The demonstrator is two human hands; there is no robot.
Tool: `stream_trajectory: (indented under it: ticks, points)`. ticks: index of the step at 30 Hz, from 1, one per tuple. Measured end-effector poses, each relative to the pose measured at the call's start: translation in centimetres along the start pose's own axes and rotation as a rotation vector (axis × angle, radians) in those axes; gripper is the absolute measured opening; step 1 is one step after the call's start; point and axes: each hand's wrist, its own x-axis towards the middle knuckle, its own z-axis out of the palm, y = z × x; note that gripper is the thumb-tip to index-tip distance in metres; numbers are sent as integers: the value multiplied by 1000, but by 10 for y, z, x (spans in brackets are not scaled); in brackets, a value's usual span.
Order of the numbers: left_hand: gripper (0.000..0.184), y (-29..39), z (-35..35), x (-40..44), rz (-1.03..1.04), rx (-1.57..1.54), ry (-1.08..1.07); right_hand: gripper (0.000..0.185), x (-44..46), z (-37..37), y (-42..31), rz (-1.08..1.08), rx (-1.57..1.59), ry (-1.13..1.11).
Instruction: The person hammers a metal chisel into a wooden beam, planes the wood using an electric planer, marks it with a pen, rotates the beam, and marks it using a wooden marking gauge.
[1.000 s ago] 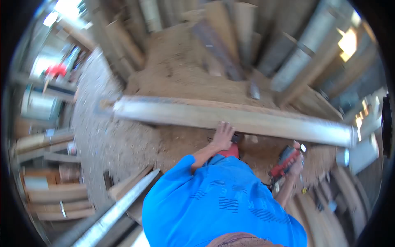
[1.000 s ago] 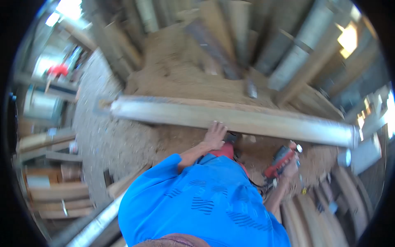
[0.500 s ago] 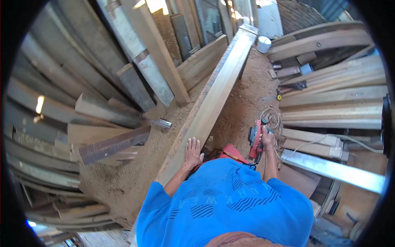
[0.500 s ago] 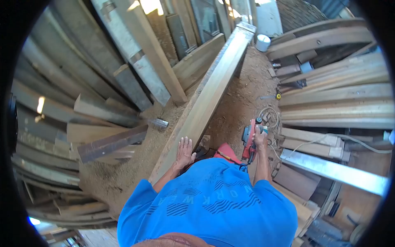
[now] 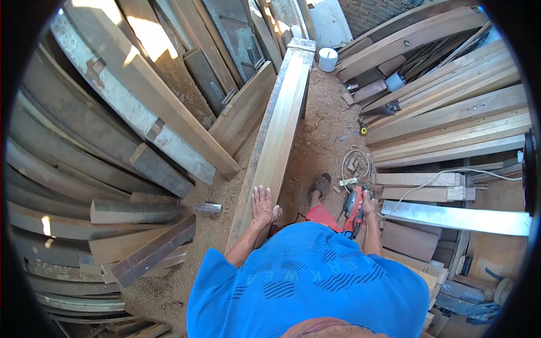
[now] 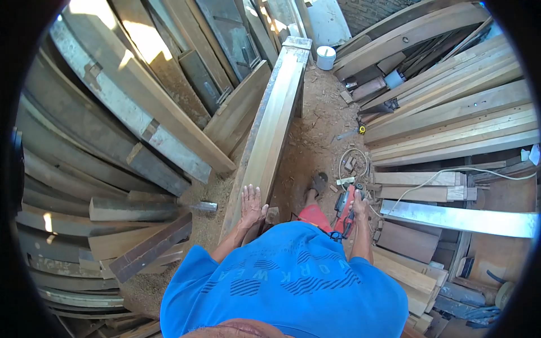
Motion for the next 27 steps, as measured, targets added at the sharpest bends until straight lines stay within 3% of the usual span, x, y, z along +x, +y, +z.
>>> stream_trajectory:
  ticks: [5, 8, 14, 27]
  points:
    - [95, 27, -10, 54, -139, 40, -38, 48, 90, 14, -31, 41, -6, -50]
    - [96, 45, -12, 78, -247, 54, -68, 49, 127, 25, -72, 96, -164, -127]
    - [94, 78, -16, 165, -457, 31, -80, 39, 196, 60, -146, 18, -212, -310]
    - [94, 81, -20, 339, -395, 35, -166, 34, 294, 121, -262, -54, -303, -336]
